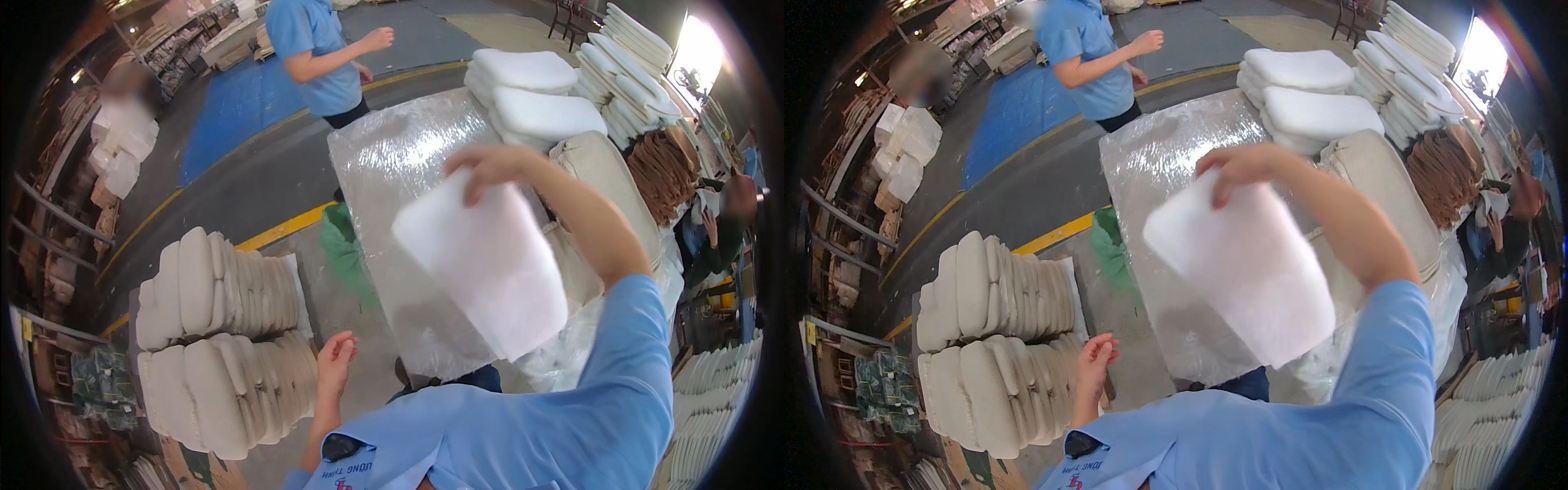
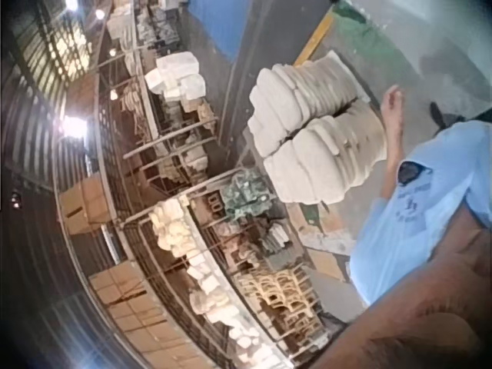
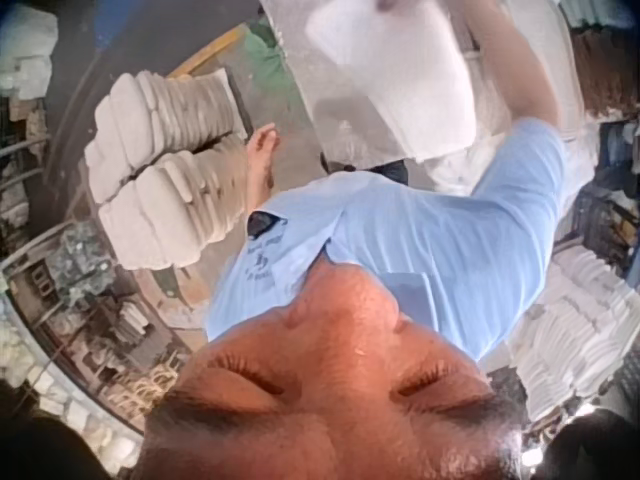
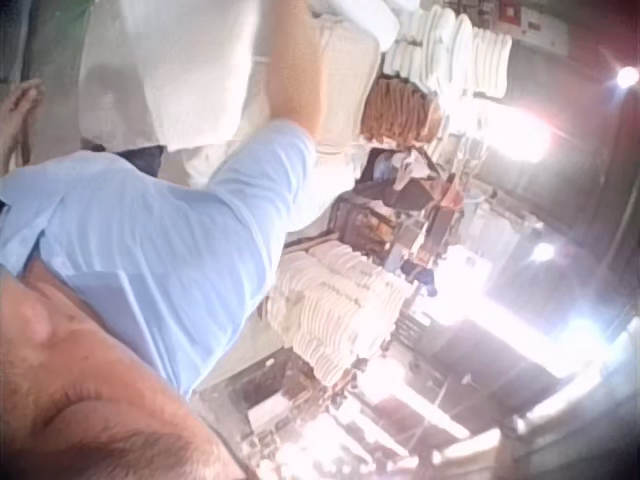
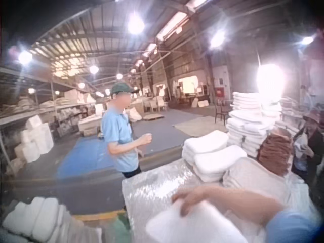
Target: The person inserts foam inserts into fabric covers and stacks the finished cushions. The person handles foam and fabric pieces by hand, aligning and tucking the foam into the covers, then placing completed units on a growing stack.
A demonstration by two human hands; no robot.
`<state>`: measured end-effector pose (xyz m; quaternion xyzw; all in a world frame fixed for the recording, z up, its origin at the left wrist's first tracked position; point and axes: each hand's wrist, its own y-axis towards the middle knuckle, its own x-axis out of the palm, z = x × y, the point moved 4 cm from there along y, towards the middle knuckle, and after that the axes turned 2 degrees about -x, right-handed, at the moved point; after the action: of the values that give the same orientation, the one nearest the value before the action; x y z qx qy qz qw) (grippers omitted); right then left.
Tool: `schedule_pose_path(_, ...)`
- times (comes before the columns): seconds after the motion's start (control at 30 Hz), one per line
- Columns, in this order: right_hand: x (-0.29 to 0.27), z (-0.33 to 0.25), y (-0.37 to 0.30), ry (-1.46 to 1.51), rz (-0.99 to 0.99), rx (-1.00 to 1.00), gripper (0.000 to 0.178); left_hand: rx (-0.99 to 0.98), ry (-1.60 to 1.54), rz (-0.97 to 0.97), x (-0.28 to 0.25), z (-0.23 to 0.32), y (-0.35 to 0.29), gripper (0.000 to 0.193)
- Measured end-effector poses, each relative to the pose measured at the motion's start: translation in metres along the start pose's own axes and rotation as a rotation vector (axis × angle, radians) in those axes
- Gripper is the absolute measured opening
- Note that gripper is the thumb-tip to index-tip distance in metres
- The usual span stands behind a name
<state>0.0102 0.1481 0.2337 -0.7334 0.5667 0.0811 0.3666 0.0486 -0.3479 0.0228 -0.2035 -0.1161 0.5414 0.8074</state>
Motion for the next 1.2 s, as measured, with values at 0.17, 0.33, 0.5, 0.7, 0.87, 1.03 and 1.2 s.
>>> schedule_pose_path(0.17, 0.144, -0.019, 0.136, -0.063, -0.387, -0.137, 0.085, -0.097, -0.022, 0.051, -0.066, -0.023, -0.032, 0.03)
schedule_pose_path(0.33, 0.188, -0.014, 0.176, -0.273, 0.278, -0.275, 0.077, -0.135, 0.018, -0.043, -0.076, -0.027, -0.037, 0.03)
schedule_pose_path(0.5, 0.164, 0.001, 0.092, -0.241, 0.652, -0.25, 0.063, 0.002, 0.118, -0.136, -0.09, -0.029, -0.011, 0.031)
schedule_pose_path(0.7, 0.204, 0.128, -0.079, -0.416, 0.989, 0.26, 0.059, 0.238, 0.431, -0.416, -0.008, 0.011, 0.045, 0.035)
schedule_pose_path(0.87, 0.278, 0.145, -0.092, -0.66, 0.826, 0.562, 0.069, 0.81, 0.872, -0.547, 0.11, 0.058, 0.079, 0.047)
schedule_pose_path(1.03, 0.301, 0.141, -0.097, -0.544, 0.809, 0.549, 0.069, 0.968, 1.311, -0.48, 0.181, 0.048, 0.105, 0.066)
schedule_pose_path(1.2, 0.312, 0.148, -0.103, -0.462, 0.804, 0.563, 0.069, 0.981, 1.452, -0.526, 0.182, 0.037, 0.104, 0.069)
